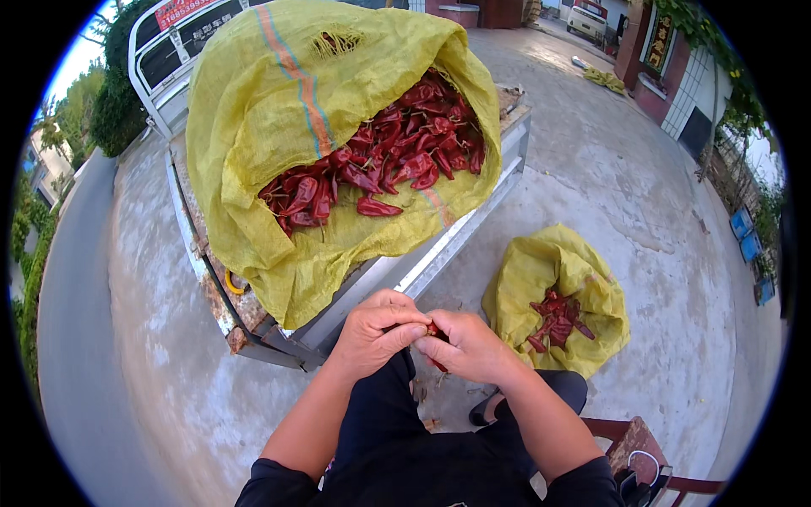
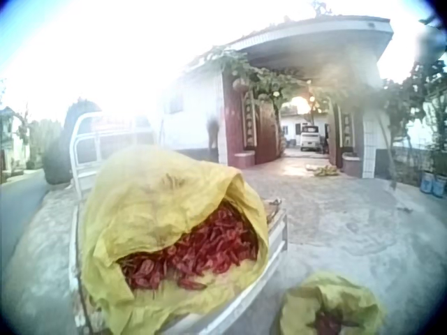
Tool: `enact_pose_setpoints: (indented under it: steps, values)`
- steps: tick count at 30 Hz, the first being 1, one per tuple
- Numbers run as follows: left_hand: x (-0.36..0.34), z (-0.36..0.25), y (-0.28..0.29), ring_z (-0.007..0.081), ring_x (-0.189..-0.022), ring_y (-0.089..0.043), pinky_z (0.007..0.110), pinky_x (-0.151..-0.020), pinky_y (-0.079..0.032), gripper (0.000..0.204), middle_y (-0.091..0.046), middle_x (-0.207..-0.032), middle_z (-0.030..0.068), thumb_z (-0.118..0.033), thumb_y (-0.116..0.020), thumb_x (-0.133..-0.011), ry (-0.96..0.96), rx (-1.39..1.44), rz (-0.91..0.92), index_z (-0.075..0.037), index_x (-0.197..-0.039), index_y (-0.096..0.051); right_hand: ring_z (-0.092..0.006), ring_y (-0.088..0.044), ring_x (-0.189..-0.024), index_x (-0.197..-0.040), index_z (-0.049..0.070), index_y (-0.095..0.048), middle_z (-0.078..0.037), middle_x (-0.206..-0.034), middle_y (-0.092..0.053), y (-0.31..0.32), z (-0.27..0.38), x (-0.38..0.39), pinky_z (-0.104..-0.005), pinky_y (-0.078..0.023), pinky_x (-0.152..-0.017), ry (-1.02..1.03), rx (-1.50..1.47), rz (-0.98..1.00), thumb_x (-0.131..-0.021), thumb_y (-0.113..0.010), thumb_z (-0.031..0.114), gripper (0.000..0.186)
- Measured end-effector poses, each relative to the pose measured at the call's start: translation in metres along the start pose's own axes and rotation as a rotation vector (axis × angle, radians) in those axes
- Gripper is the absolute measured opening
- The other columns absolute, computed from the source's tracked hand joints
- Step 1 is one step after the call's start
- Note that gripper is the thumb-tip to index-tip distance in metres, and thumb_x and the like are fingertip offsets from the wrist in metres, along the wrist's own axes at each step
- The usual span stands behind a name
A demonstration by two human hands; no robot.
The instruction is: The person sits on a low stool and removes stems from dried red chilies by hand. They pick chilies from a large yellow sack on a truck bed, pull off the stems, and drop the chilies into a smaller yellow sack on the ground.
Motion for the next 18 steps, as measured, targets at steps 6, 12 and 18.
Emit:
enact_pose_setpoints:
  steps: [6, 12, 18]
  values:
    - [0.007, -0.003, -0.002, 0.0229, -0.108, -0.067, 0.034, -0.094, -0.053, 0.016, -0.071, -0.115, 0.0109, -0.006, -0.077, -0.093, 0.097, 0.121, 0.011, -0.003, -0.109, -0.079, -0.0117, -0.065, -0.064, -0.101, 0.002, -0.064, -0.004, -0.075, -0.068, -0.011, -0.025, 0.005, -0.03, -0.052, -0.06, -0.148, -0.322, 0.106, -0.104, -0.071, 0.023, 0.022]
    - [0.01, -0.011, 0.0, 0.0231, -0.113, -0.066, 0.036, -0.096, -0.052, 0.013, -0.07, -0.122, 0.0128, -0.008, -0.073, -0.097, -0.038, 0.082, 0.172, -0.002, -0.108, -0.074, -0.0079, -0.063, -0.066, -0.105, 0.006, -0.065, 0.0, -0.076, -0.065, -0.012, -0.029, 0.01, -0.024, -0.049, -0.057, -0.21, -0.5, 0.23, -0.105, -0.07, 0.025, 0.02]
    - [0.018, 0.001, -0.014, 0.0187, -0.106, -0.064, 0.035, -0.092, -0.053, 0.008, -0.067, -0.116, 0.0125, -0.009, -0.069, -0.101, 0.196, 0.349, 0.018, -0.001, -0.102, -0.068, -0.0079, -0.064, -0.068, -0.102, 0.005, -0.068, -0.001, -0.081, -0.068, -0.018, -0.04, 0.012, -0.024, -0.05, -0.059, -0.179, -0.501, 0.208, -0.106, -0.07, 0.025, 0.02]
Point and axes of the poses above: each hand's wrist, its own x-axis away from the middle knuckle, its own y-axis out of the back of the hand, z = x × y, the point moved 5 cm from there along -x, towards the middle knuckle
